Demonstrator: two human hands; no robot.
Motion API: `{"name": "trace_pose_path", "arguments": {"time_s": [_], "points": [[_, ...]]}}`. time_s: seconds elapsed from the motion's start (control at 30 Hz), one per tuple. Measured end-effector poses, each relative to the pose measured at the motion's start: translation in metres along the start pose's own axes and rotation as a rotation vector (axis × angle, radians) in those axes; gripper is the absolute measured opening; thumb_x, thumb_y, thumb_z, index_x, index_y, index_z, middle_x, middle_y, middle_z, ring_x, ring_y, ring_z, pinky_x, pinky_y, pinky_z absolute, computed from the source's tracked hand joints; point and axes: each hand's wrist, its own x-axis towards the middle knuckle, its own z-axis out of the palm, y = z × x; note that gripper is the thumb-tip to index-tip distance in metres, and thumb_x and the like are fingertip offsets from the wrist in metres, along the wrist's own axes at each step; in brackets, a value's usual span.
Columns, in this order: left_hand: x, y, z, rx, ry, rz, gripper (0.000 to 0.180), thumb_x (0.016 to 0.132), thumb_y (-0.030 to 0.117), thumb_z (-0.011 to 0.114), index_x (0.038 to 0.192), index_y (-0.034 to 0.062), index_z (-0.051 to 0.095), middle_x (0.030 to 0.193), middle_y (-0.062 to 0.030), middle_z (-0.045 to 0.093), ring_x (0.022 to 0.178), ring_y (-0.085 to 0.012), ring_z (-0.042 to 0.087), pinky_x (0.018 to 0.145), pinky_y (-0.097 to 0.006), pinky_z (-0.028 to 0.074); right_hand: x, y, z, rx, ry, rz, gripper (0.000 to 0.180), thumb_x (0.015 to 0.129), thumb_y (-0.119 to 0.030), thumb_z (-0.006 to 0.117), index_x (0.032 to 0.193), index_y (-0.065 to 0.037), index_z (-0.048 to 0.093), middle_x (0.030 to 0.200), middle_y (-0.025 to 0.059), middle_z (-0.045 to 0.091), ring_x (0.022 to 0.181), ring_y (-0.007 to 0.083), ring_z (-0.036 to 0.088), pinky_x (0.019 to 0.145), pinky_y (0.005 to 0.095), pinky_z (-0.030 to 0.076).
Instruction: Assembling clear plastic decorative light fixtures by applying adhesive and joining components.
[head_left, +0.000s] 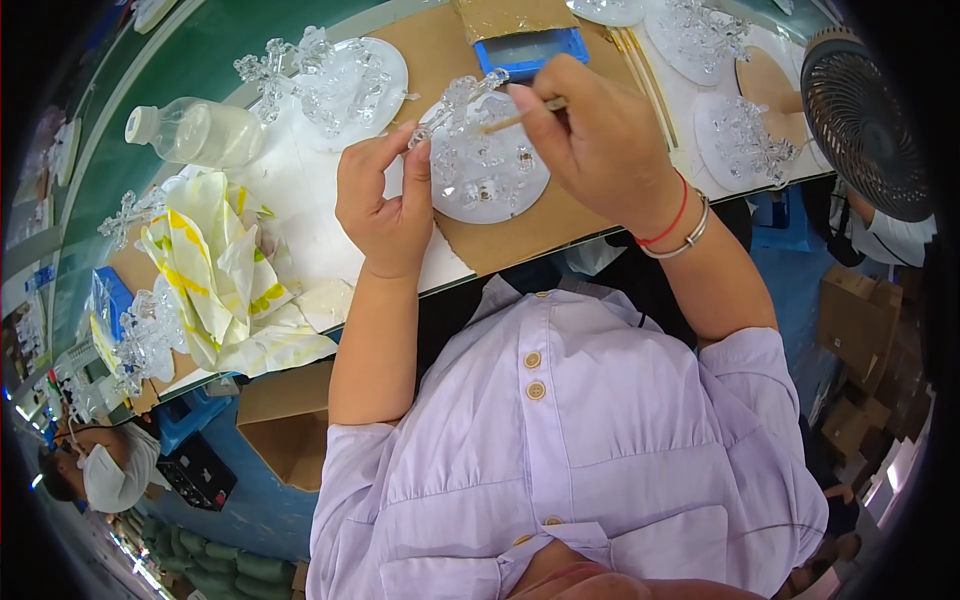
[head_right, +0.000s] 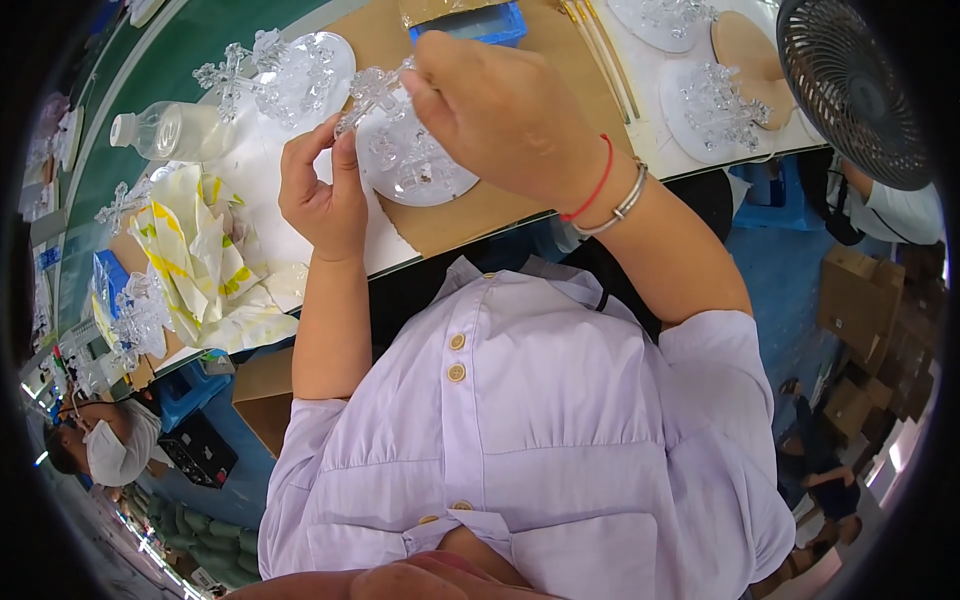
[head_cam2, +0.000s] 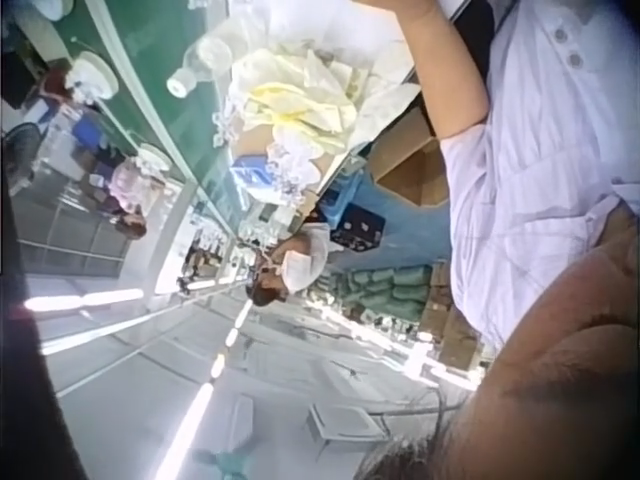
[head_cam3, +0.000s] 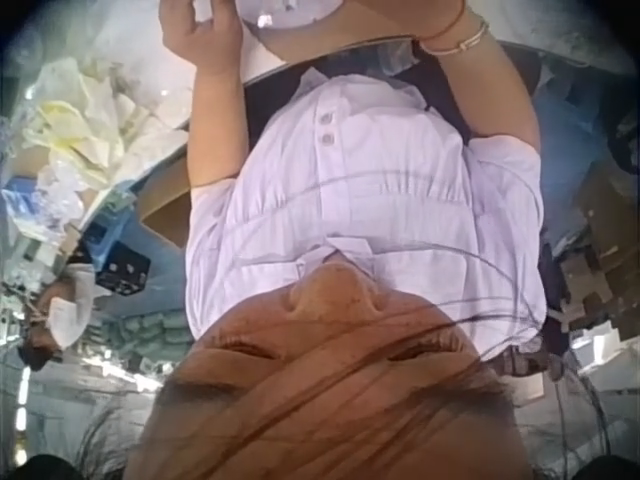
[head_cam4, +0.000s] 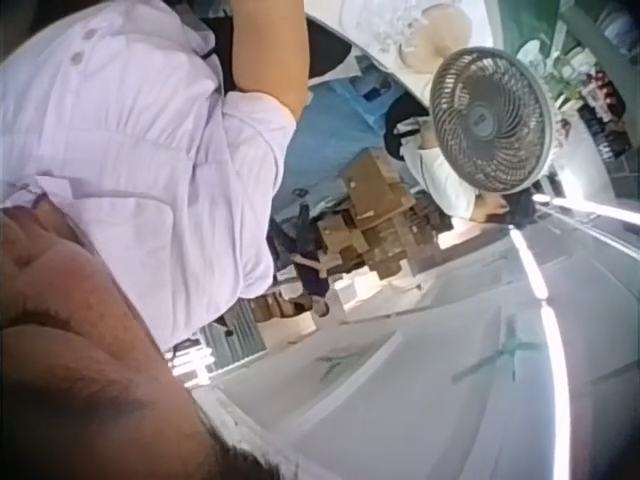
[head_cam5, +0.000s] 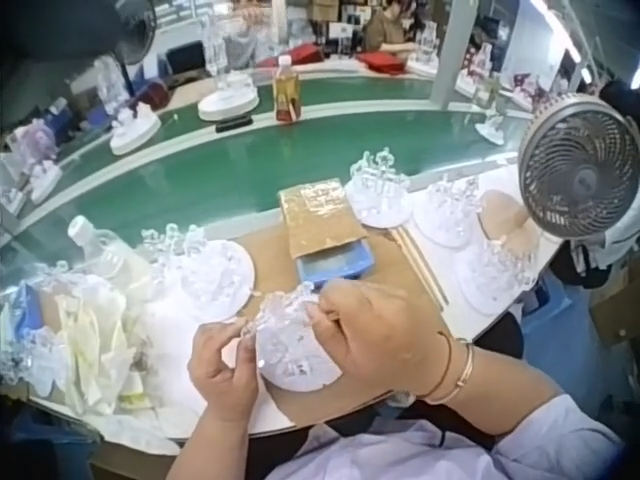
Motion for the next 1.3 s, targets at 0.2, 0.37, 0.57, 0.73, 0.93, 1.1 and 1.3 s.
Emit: {"name": "trace_pose_path", "arguments": {"time_s": [0.2, 0.37, 0.57, 0.73, 0.93, 1.1, 1.3], "points": [[-0.001, 0.002, 0.0, 0.02, -0.006, 0.011, 0.02, 0.078, 0.0, 0.074, 0.097, 0.0027, 0.07, 0.083, -0.0077, 0.067, 0.076, -0.0202, 0.061, 0.071, -0.029, 0.049, -0.021, 0.0, -0.014, 0.05, -0.037, 0.116, 0.016, 0.09, -0.008, 0.065, 0.083, -0.003, 0.052, 0.063, 0.0086, 0.051, 0.051, 0.0224, 0.05, 0.047, 0.0304, 0.039], [0.0, 0.003, 0.001, 0.029, -0.011, 0.048, 0.021, 0.077, 0.0, 0.074, 0.097, 0.0026, 0.07, 0.081, -0.0073, 0.066, 0.074, -0.02, 0.061, 0.069, -0.029, 0.048, -0.02, 0.002, -0.01, 0.072, -0.014, -0.004, 0.017, 0.088, -0.006, 0.066, 0.083, -0.003, 0.051, 0.064, 0.0085, 0.052, 0.05, 0.0222, 0.049, 0.046, 0.0307, 0.039], [0.001, 0.003, 0.001, 0.043, 0.005, 0.056, 0.021, 0.075, 0.0, 0.075, 0.096, 0.0029, 0.07, 0.081, -0.0073, 0.067, 0.072, -0.0202, 0.06, 0.068, -0.029, 0.048, -0.031, 0.004, -0.024, 0.048, -0.017, 0.074, 0.017, 0.089, -0.004, 0.065, 0.081, -0.002, 0.05, 0.064, 0.0089, 0.055, 0.049, 0.0193, 0.049, 0.046, 0.0287, 0.039], [0.001, 0.002, 0.0, 0.055, -0.003, 0.083, 0.022, 0.075, 0.0, 0.075, 0.096, 0.003, 0.07, 0.08, -0.0072, 0.067, 0.072, -0.0207, 0.06, 0.067, -0.029, 0.048, -0.03, 0.002, -0.029, 0.063, -0.016, 0.214, 0.017, 0.09, -0.003, 0.064, 0.081, -0.002, 0.05, 0.067, 0.0097, 0.059, 0.05, 0.0164, 0.051, 0.047, 0.0265, 0.039], [0.001, 0.002, 0.001, 0.042, -0.013, 0.084, 0.021, 0.076, 0.0, 0.075, 0.096, 0.003, 0.069, 0.08, -0.0072, 0.067, 0.072, -0.0213, 0.06, 0.066, -0.029, 0.048, -0.024, 0.004, -0.028, 0.008, -0.057, 0.08, 0.017, 0.088, -0.003, 0.066, 0.081, -0.002, 0.05, 0.066, 0.0096, 0.058, 0.05, 0.0204, 0.053, 0.046, 0.0287, 0.041], [0.001, 0.004, -0.001, 0.061, -0.041, 0.088, 0.021, 0.076, 0.0, 0.075, 0.095, 0.003, 0.069, 0.081, -0.0072, 0.068, 0.072, -0.0215, 0.06, 0.066, -0.03, 0.047, -0.011, 0.0, -0.028, -0.006, -0.116, 0.051, 0.016, 0.085, -0.001, 0.066, 0.082, -0.002, 0.051, 0.068, 0.0089, 0.055, 0.05, 0.0233, 0.052, 0.046, 0.0313, 0.04], [0.002, 0.006, -0.002, 0.086, -0.052, 0.107, 0.021, 0.075, 0.0, 0.075, 0.095, 0.003, 0.068, 0.082, -0.0067, 0.068, 0.072, -0.0217, 0.06, 0.066, -0.03, 0.047, -0.002, -0.001, -0.033, 0.022, -0.195, 0.083, 0.017, 0.085, -0.003, 0.067, 0.082, -0.003, 0.051, 0.066, 0.0082, 0.054, 0.049, 0.0226, 0.051, 0.044, 0.0315, 0.039]]}}
